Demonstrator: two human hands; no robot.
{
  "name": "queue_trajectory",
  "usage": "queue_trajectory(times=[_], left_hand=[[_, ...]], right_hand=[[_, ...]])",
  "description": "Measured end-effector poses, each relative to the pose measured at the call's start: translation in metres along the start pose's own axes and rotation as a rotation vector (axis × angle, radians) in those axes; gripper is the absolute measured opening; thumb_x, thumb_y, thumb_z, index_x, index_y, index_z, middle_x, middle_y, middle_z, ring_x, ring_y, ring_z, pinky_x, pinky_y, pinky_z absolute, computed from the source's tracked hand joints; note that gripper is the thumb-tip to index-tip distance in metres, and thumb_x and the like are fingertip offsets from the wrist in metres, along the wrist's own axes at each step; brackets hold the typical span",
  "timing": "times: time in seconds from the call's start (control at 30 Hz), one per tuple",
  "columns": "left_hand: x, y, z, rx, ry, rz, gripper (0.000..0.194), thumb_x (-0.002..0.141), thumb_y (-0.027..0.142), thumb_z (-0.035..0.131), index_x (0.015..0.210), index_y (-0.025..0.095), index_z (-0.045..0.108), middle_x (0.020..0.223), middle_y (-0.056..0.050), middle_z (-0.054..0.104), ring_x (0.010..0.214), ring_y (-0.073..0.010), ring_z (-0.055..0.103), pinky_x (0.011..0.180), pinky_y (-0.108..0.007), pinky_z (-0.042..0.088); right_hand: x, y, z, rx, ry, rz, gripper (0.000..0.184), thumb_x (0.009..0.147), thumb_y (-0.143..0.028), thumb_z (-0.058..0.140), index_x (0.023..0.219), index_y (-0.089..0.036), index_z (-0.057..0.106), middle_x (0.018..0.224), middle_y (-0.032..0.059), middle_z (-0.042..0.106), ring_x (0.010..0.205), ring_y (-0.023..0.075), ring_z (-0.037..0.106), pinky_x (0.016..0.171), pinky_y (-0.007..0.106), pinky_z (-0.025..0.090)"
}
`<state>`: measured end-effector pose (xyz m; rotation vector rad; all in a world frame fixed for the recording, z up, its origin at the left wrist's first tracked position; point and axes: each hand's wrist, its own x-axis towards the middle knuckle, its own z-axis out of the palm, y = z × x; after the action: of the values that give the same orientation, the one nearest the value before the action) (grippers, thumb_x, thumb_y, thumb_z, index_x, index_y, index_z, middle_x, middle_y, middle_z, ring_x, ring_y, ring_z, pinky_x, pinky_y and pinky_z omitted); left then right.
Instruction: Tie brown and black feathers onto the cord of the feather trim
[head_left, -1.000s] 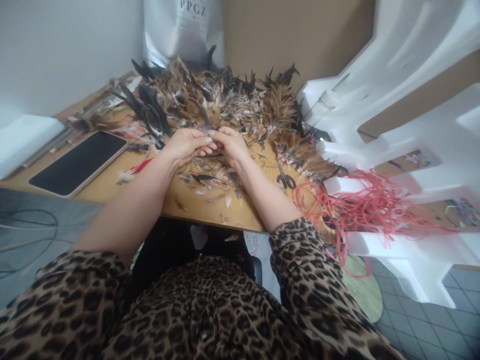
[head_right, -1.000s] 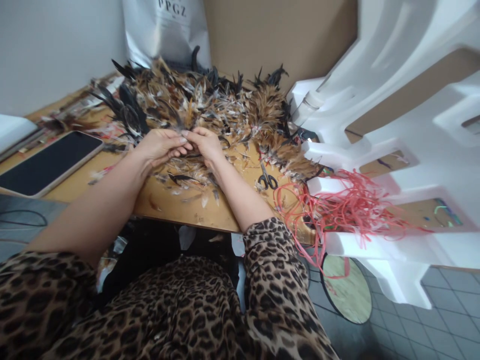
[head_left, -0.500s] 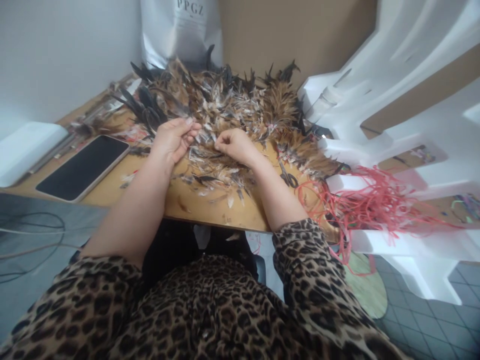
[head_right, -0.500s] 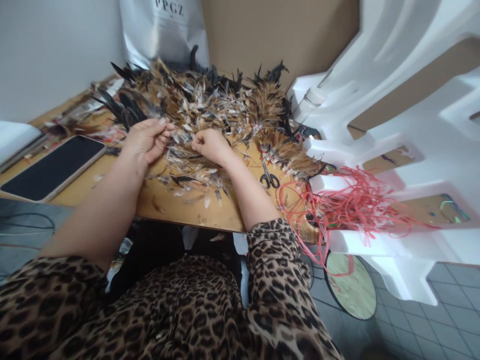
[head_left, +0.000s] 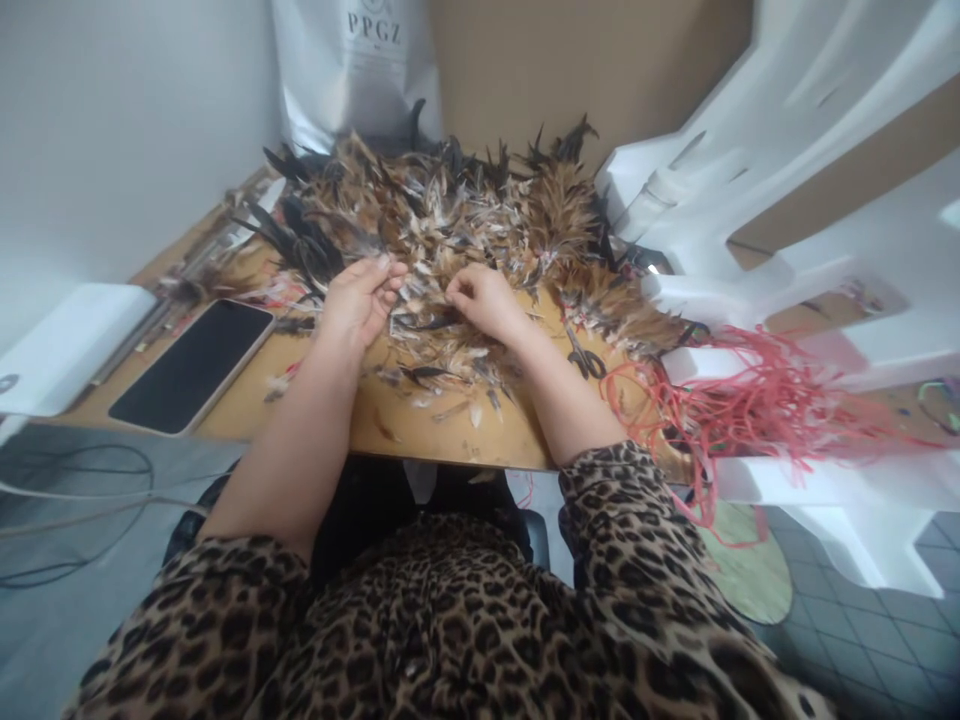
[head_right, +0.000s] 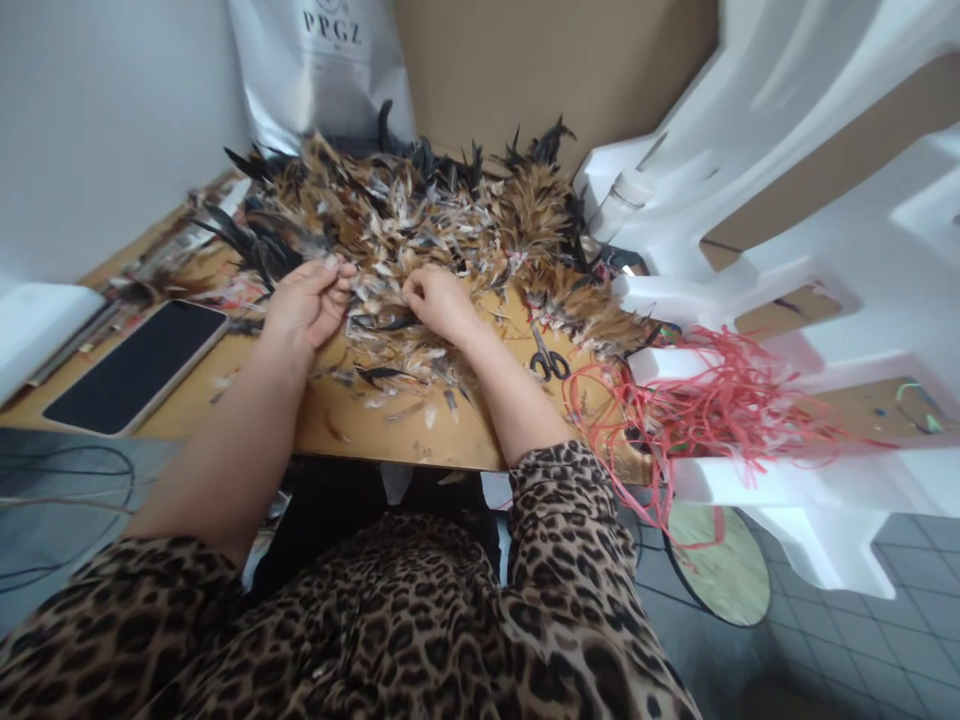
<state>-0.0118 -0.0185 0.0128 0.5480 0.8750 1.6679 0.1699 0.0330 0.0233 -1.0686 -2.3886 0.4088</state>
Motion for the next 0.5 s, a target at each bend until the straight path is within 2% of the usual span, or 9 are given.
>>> queue_trajectory(times=[0.13, 0.27, 0.37, 0.5], left_hand=[[0.001, -0.001, -0.001, -0.023, 0.003, -0.035, 0.002, 0.077, 0.013, 0.066, 0.076, 0.011, 0.065, 0.070, -0.003, 0.068, 0.052, -0.0027, 0.057, 0.044, -0.008, 0.042], [0.002, -0.004, -0.001, -0.045, -0.015, -0.084, 0.002, 0.077, 0.010, 0.066, 0.076, 0.010, 0.065, 0.079, -0.006, 0.071, 0.055, -0.0030, 0.058, 0.047, -0.009, 0.045], [0.000, -0.006, 0.000, -0.043, -0.038, -0.139, 0.005, 0.078, 0.008, 0.063, 0.076, 0.010, 0.066, 0.085, -0.007, 0.072, 0.055, -0.0020, 0.058, 0.049, -0.008, 0.046], [-0.003, -0.009, 0.003, -0.013, -0.103, -0.189, 0.008, 0.080, 0.007, 0.060, 0.077, 0.011, 0.067, 0.087, -0.007, 0.072, 0.056, -0.0017, 0.058, 0.050, -0.008, 0.046]], right_hand=[[0.000, -0.001, -0.010, 0.104, 0.158, -0.026, 0.013, 0.079, -0.020, 0.050, 0.075, -0.014, 0.061, 0.082, 0.0055, 0.060, 0.081, 0.0161, 0.052, 0.080, 0.030, 0.040], [-0.001, -0.004, -0.013, 0.247, 0.246, -0.025, 0.010, 0.080, -0.023, 0.052, 0.076, -0.016, 0.058, 0.082, 0.0045, 0.060, 0.082, 0.0164, 0.053, 0.081, 0.031, 0.041], [0.001, -0.004, -0.010, 0.527, 0.267, 0.082, 0.012, 0.081, -0.029, 0.055, 0.077, -0.017, 0.055, 0.070, 0.0003, 0.058, 0.070, 0.0131, 0.055, 0.070, 0.027, 0.043], [0.007, 0.000, -0.002, 0.999, 0.248, 0.294, 0.023, 0.075, -0.038, 0.064, 0.077, -0.018, 0.052, 0.060, -0.0042, 0.056, 0.055, 0.0084, 0.054, 0.053, 0.020, 0.039]])
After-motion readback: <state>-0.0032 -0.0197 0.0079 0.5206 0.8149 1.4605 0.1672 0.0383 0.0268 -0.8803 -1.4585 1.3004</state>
